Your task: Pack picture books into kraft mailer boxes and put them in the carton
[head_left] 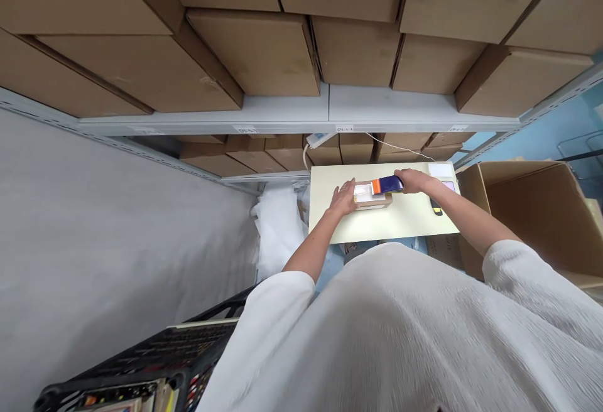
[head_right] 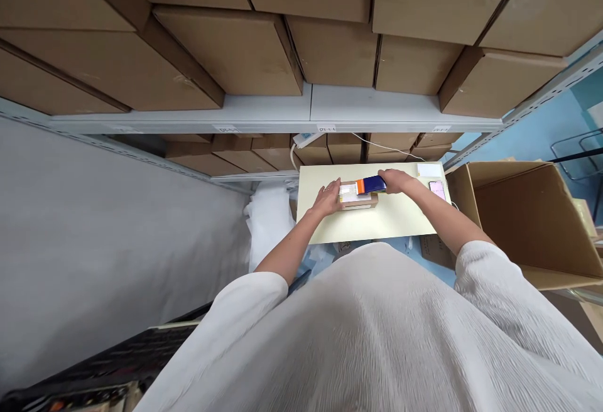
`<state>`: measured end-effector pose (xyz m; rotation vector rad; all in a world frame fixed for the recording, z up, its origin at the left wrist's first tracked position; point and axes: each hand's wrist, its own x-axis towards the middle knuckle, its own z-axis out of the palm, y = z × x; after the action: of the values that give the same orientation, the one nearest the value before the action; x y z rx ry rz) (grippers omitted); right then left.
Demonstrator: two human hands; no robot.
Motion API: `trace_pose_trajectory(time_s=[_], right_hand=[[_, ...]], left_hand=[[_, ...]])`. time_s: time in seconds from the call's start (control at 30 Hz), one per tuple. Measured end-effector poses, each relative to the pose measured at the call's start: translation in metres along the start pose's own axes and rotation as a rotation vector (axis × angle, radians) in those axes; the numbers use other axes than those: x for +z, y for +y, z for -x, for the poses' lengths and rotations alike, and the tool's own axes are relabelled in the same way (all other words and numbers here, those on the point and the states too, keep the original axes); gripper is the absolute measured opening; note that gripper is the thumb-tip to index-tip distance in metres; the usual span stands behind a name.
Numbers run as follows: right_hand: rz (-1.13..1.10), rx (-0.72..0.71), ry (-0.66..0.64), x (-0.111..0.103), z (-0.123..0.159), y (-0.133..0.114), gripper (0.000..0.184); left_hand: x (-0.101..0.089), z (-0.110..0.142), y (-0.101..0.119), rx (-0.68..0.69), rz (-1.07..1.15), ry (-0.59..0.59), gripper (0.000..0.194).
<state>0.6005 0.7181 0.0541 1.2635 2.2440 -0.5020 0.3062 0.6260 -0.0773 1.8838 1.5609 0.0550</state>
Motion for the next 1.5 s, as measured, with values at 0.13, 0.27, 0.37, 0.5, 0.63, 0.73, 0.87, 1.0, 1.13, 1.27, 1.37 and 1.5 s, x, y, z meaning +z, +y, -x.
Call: trace_pose_trajectory(time_s=[0.13,0.27,0.37,0.5,0.63,0.73,0.87,1.0,1.13,1.27,1.37,1.5], right_hand=[[-0.002,0.011,0.029,0.011,0.016,0.055,0.049],[-0.004,0.024,0.040,0.022,0.033,0.112,0.046],[-0.031,0.036,0.032,0.032,0.040,0.143,0.042],[-0.053,0.051,0.018,0.051,0.034,0.154,0.046],[-0.032,0.082,-0.013,0.068,0.021,0.146,0.049],[0.003,0.097,-0.035,0.077,0.010,0.134,0.051],[0.007,0.116,-0.062,0.086,-0.006,0.112,0.057],[-0.006,0.116,-0.078,0.089,-0.020,0.087,0.060],[0.009,0.121,-0.088,0.084,-0.031,0.068,0.064],[0.021,0.128,-0.092,0.073,-0.040,0.053,0.063],[0.034,0.130,-0.103,0.064,-0.048,0.044,0.060],[0.071,0.135,-0.103,0.059,-0.053,0.035,0.055]], left_hand=[[0.000,0.000,0.000,-0.012,-0.024,-0.009,0.121],[-0.001,0.000,-0.001,-0.023,-0.038,-0.019,0.120],[0.000,-0.003,-0.002,-0.039,-0.039,-0.025,0.121],[0.002,-0.007,-0.005,-0.047,-0.031,-0.025,0.125],[0.003,-0.010,-0.006,-0.064,-0.033,-0.023,0.129],[0.003,-0.011,-0.006,-0.072,-0.041,-0.031,0.129],[0.003,-0.012,-0.005,-0.080,-0.037,-0.038,0.127],[0.002,-0.013,-0.004,-0.082,-0.036,-0.043,0.128],[0.001,-0.012,-0.001,-0.090,-0.053,-0.058,0.126],[0.000,-0.012,0.001,-0.077,-0.047,-0.056,0.124],[0.000,-0.012,0.002,-0.070,-0.036,-0.050,0.125],[0.000,-0.011,0.003,-0.083,-0.011,-0.060,0.127]])
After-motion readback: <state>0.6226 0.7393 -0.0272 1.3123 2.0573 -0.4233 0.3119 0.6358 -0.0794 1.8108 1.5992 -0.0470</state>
